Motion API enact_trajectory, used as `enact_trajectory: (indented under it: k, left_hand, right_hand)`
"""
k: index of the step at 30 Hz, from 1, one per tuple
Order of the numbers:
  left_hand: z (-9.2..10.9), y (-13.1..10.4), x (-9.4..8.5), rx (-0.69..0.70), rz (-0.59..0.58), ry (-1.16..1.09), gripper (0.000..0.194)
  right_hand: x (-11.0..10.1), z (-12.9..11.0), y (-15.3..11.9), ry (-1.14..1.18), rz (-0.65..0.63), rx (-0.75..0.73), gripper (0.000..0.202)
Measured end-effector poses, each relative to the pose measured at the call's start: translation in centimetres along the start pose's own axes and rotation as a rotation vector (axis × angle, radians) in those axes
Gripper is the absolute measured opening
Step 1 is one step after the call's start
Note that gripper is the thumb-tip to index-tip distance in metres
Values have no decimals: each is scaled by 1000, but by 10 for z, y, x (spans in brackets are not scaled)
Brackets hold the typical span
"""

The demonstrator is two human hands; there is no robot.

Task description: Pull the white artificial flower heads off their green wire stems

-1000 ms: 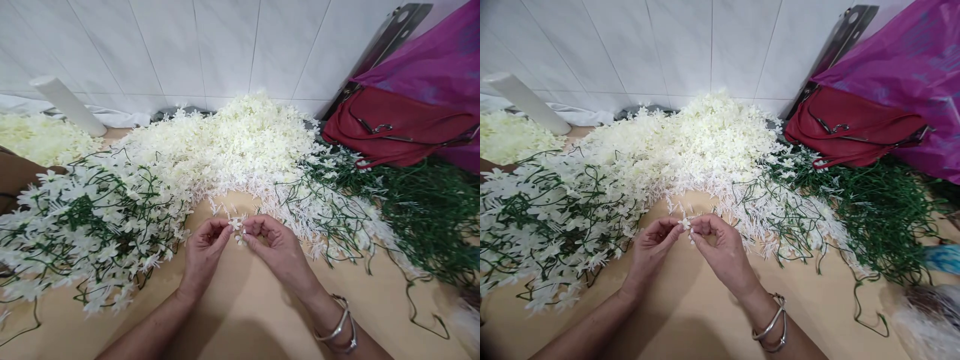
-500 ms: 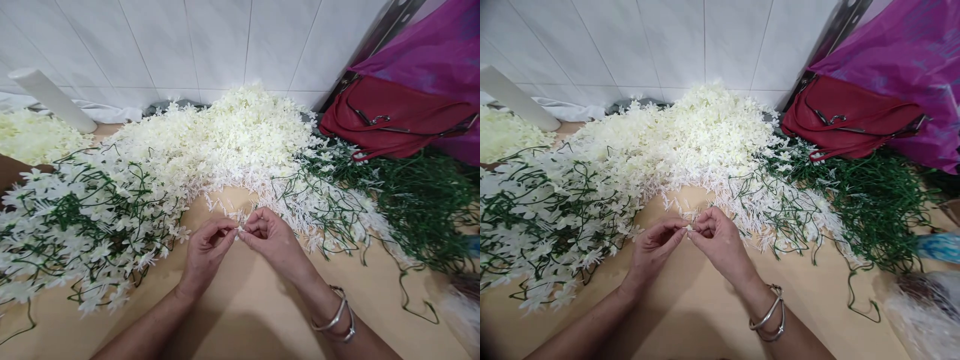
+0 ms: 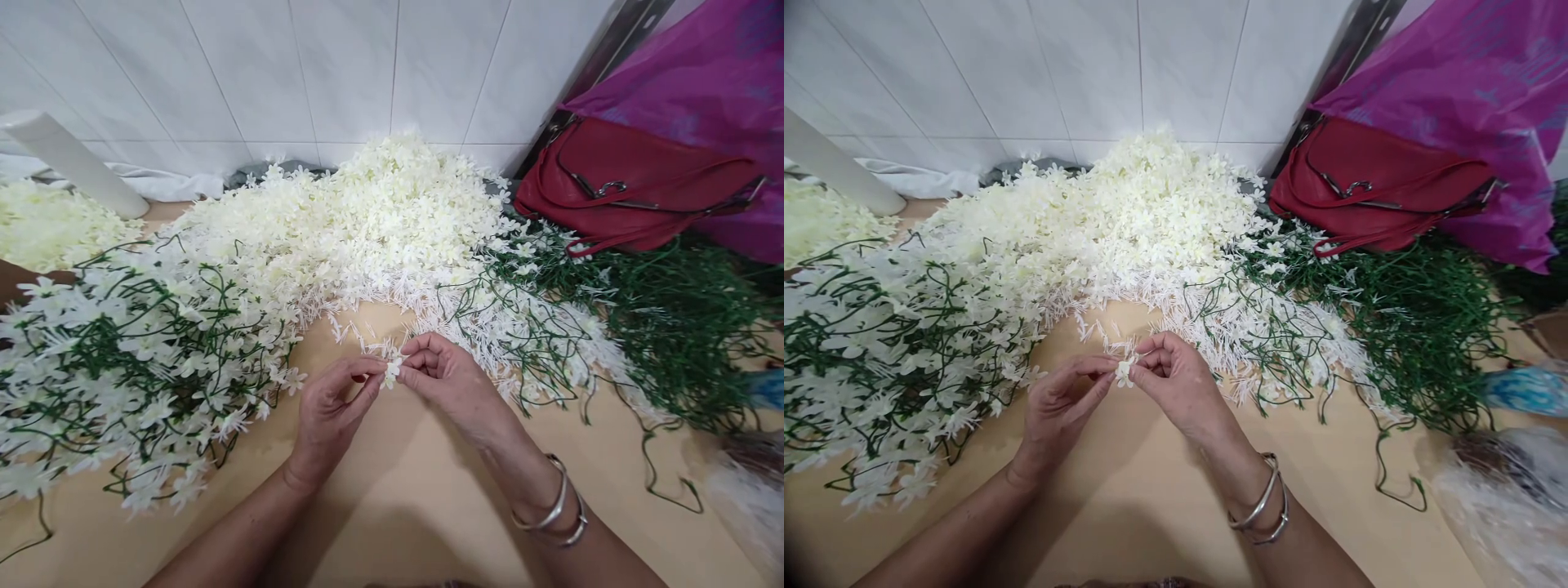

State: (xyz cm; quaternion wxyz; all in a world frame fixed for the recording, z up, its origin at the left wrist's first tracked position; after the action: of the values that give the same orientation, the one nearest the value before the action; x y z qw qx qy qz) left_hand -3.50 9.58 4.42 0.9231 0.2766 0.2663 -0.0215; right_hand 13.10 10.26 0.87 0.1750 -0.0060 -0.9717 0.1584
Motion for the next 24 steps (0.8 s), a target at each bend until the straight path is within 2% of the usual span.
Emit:
enact_trajectory:
  k: [4, 8, 10, 14, 19, 24]
  left_hand:
    - [-1, 0, 4, -19, -35, -39, 14]
    - [-20, -5, 11, -230, -78, -127, 9]
    - [-26, -8, 13, -297, -92, -166, 10]
    - [-30, -10, 12, -334, -49, -193, 10]
    - [-36, -13, 15, -466, -46, -275, 12]
    - [-39, -13, 15, -525, -22, -328, 17]
  right_hand:
    - [1, -2, -1, -42, -11, -29, 27]
    - [7, -4, -4, -80, -56, -68, 25]
    - [7, -6, -4, -74, -38, -89, 26]
    - [3, -9, -3, -57, 17, -107, 29]
    - [6, -7, -2, -1, 23, -122, 30]
    - [12, -2, -3, 2, 9, -117, 29]
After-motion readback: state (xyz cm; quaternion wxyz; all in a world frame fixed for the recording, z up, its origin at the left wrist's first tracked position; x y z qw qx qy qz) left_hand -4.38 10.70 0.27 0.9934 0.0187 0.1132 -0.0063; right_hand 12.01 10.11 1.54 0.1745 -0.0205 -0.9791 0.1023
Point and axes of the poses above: each hand's wrist, its own y-axis towards the middle knuckle, its own x-axis out of the palm, z = x × y, the point moved 8 cm from there along y, towards the middle knuckle, and after that the axes turned 14 degrees about y, right-handed, at the moved point
